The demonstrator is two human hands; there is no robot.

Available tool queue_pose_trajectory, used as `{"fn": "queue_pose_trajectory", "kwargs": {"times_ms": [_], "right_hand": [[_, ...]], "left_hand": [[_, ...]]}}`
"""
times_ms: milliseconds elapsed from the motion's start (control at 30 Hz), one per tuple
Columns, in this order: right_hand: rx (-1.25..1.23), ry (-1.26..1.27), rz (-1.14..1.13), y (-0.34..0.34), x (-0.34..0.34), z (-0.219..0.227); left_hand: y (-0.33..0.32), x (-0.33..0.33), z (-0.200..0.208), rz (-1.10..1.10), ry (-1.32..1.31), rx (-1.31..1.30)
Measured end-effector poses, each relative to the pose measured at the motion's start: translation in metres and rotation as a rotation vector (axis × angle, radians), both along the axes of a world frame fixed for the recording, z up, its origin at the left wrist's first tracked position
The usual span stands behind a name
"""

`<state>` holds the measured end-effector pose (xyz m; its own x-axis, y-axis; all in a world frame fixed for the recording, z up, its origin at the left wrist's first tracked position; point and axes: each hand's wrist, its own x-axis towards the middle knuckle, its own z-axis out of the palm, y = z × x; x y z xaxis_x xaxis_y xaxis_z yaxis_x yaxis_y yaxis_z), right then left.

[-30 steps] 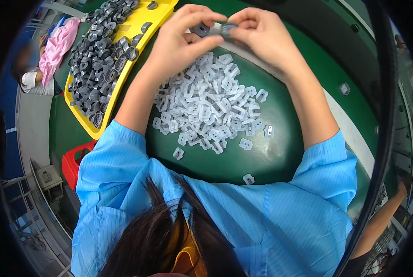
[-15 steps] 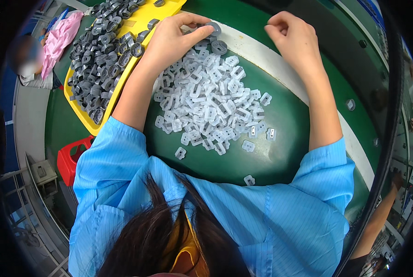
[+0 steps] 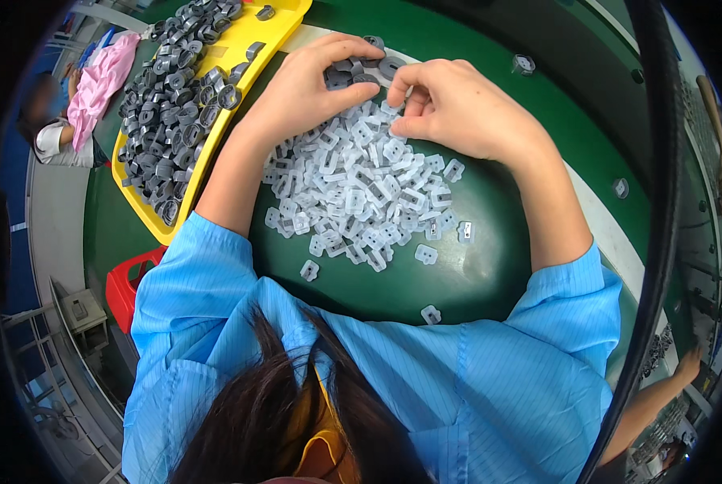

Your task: The person fits a grey circular plastic component into a white rectangular plastic frame by hand.

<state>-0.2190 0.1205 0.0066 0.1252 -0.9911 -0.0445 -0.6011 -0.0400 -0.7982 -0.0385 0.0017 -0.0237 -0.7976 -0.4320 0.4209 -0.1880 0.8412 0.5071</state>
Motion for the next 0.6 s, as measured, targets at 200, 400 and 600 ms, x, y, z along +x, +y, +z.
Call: {"fn": "queue_pose_trajectory", "kwargs": {"times_ms": [200, 400, 600], "right_hand": [[0.052, 0.127, 0.023, -0.002, 0.002, 0.006], [0.231, -0.263, 0.000, -0.009, -0.025, 0.002], [0.070, -0.439, -0.127, -0.015, -0.031, -0.014]], "left_hand": [[0.013, -0.016, 0.005, 0.122, -0.055, -0.100], [-0.002, -0.025, -0.008, -0.034, -0.077, -0.150], [-0.004, -0.024, -0.006, 0.005, -0.068, -0.034]]}}
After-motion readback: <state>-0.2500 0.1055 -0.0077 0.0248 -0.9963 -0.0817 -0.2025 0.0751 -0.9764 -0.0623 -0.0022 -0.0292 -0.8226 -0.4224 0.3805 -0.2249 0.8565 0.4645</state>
